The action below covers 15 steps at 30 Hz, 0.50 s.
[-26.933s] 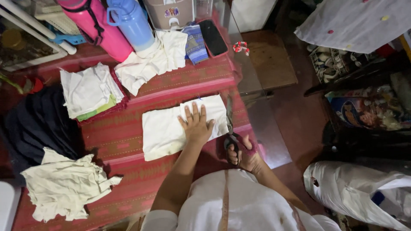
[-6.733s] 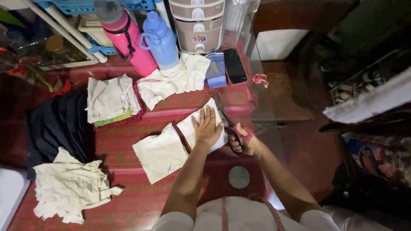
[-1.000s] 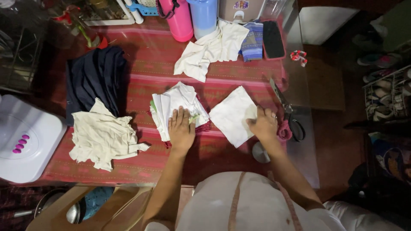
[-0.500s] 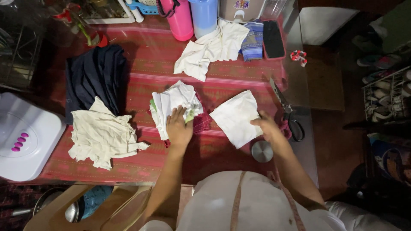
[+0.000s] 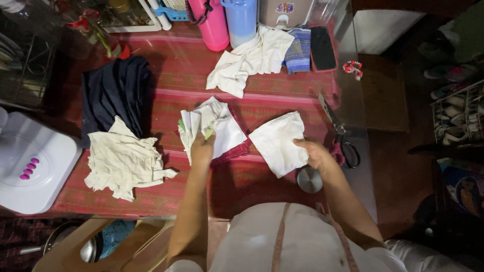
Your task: The person is folding small pieces of white fabric and then cutting them into smaller sections using a pair of large scissors on a cluttered workspace.
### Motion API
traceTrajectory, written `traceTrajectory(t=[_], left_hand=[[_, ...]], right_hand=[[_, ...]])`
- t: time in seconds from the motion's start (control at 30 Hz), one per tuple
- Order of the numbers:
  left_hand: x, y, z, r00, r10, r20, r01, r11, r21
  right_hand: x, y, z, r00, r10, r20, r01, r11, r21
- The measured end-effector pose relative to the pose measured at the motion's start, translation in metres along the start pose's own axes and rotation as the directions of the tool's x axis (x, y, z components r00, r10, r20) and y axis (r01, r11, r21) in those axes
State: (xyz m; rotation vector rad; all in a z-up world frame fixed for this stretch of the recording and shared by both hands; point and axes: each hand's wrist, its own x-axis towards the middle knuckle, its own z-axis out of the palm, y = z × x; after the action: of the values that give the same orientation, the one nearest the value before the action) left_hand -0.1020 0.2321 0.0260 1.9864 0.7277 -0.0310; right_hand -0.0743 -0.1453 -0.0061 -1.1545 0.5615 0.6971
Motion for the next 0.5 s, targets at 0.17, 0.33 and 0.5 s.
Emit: traceTrajectory(t=[0.17, 0.33, 0.5], left_hand=[[-0.041, 0.01, 0.041, 0.713, 0.669, -0.209, -0.488, 0.688, 0.537], [-0.043, 0.003, 0.056, 0.708, 0.665, -0.238, -0.421, 0.668, 0.614], [-0.034, -0.004, 0.057, 0.639, 0.712, -0.29, -0.43, 0.643, 0.633]], right_hand=[[-0.014, -0.007, 0.004, 0.999, -0.037, 0.001, 0.037, 0.999, 0.033], [-0.02, 0.003, 0.003, 0.996, -0.084, 0.043, 0.081, 0.994, 0.068], [-0.023, 0.008, 0.005, 0.992, -0.117, 0.056, 0.11, 0.989, 0.102]])
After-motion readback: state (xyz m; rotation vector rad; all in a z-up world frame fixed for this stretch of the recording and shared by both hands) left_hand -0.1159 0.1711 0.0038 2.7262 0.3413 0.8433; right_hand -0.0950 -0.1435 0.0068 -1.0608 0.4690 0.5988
